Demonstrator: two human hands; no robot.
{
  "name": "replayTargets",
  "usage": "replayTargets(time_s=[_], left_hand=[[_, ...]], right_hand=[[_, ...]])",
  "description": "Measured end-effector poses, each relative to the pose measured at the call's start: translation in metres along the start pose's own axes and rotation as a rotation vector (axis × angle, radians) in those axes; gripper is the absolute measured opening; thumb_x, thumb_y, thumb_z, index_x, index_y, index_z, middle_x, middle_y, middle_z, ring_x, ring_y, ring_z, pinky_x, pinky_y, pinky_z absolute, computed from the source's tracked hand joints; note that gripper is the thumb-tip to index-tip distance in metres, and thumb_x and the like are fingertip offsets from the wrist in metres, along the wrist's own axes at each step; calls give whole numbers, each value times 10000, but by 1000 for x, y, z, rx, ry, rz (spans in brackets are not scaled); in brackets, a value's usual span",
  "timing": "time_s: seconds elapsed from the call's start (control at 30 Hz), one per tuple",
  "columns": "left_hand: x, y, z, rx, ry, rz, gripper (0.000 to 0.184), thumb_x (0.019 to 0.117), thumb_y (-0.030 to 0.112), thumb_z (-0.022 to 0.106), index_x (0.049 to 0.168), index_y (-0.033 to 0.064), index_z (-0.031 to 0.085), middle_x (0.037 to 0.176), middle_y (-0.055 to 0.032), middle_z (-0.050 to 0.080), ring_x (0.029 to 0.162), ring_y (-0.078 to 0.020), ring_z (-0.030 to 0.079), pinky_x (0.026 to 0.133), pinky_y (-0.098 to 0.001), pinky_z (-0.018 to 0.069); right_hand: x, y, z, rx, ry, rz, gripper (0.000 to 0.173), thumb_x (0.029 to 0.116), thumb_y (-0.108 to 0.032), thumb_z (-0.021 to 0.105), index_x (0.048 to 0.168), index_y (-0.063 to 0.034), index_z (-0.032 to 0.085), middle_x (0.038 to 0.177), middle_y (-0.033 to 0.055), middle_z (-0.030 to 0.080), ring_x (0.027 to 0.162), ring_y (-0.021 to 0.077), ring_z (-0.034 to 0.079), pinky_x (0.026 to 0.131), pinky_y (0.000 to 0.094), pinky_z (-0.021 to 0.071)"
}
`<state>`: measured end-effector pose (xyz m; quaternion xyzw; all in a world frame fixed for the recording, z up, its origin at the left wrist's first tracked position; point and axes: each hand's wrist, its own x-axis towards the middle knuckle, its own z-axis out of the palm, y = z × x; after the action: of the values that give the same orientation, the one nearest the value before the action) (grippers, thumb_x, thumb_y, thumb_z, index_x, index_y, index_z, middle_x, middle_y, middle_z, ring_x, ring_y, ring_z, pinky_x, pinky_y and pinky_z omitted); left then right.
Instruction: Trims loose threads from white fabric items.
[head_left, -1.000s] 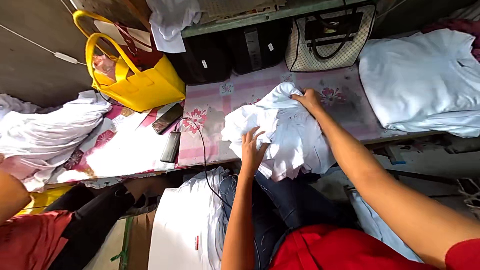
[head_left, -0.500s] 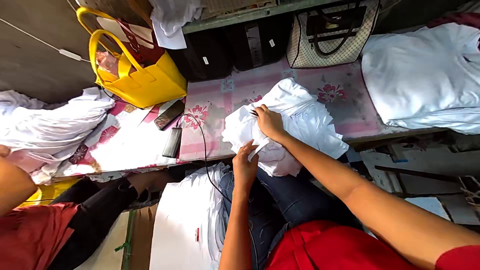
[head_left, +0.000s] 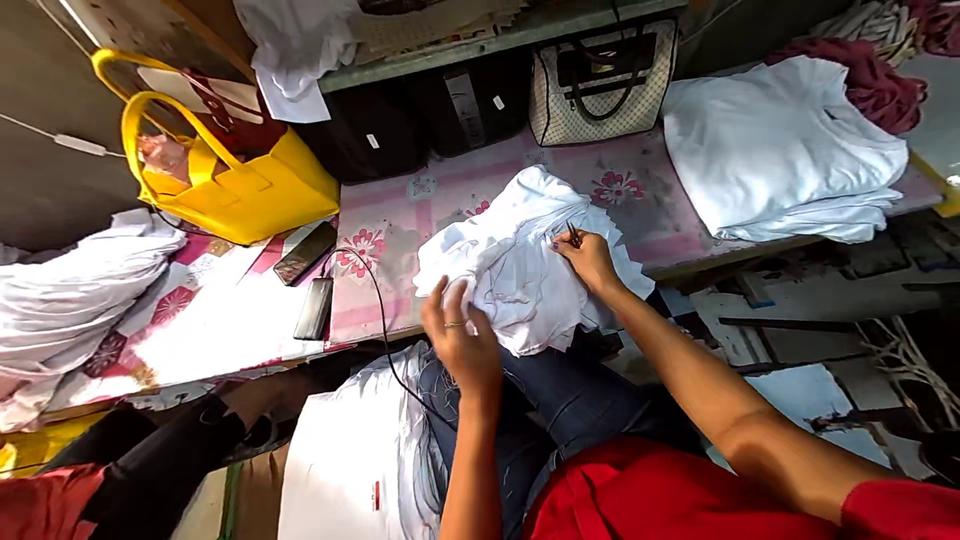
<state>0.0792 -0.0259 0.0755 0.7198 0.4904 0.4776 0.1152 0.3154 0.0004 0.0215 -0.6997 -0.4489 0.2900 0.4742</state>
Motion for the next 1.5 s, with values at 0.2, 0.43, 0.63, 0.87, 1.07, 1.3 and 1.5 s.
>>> replayTargets(time_s=[0.2, 0.43, 0.63, 0.87, 1.07, 1.3, 1.5], left_hand=[[-10, 37, 56, -301, -307, 50, 177, 900, -72, 598, 985, -76, 753, 1048, -211, 741, 974, -232, 743, 872, -320, 606], [53, 16, 114, 97, -517, 78, 304, 987, 29, 574, 1261, -59, 672, 1318, -263, 629, 1245, -427, 593, 1031, -548, 488], [47, 6, 135, 39, -523, 103, 132, 961, 49, 650, 945, -26, 757, 995, -197, 712, 1027, -359, 677, 935, -510, 538], [-61, 32, 53, -242, -780, 366, 150, 978, 80, 630, 973, 29, 771, 978, -112, 756, 951, -246, 736, 870, -396, 599], [-10, -3, 4, 258, -259, 204, 346, 919, -15, 580, 1217, 69, 734, 1283, -251, 655, 1233, -464, 596, 1020, -632, 458], [29, -35, -25, 229, -340, 37, 296, 910, 89, 728, 1193, 5, 720, 1261, -228, 665, 1228, -451, 578, 1007, -658, 427], [17, -14, -22, 65, -37, 177, 141, 839, -32, 703, 972, -38, 751, 851, -166, 690, 807, -290, 681, 745, -416, 565]], right_hand=[[-12, -10, -29, 281, -12, 159, 94, 996, -138, 668, 1020, -50, 691, 726, -41, 603, 507, -8, 404, 483, 176, 355], [-28, -33, -84, -255, -531, -94, 229, 989, -164, 656, 905, 41, 713, 838, 126, 656, 790, 197, 601, 772, 416, 490], [54, 2, -31, -147, 110, -39, 377, 973, -259, 705, 1191, 46, 673, 903, 182, 676, 820, 325, 643, 790, 540, 523], [7, -25, -64, -239, -802, -159, 207, 1013, -138, 600, 971, 18, 731, 852, 96, 699, 772, 140, 631, 772, 360, 523], [13, 21, -61, -155, -228, 6, 293, 979, -113, 681, 1244, 9, 668, 1131, 216, 670, 956, 339, 648, 848, 544, 531], [-56, -53, 5, 49, -153, -382, 168, 886, -54, 743, 1048, -11, 759, 951, 97, 679, 756, 120, 630, 682, 283, 559], [-69, -93, 66, -208, 1, -804, 515, 836, -137, 765, 1339, -68, 676, 1075, 183, 636, 665, 239, 634, 477, 386, 493]])
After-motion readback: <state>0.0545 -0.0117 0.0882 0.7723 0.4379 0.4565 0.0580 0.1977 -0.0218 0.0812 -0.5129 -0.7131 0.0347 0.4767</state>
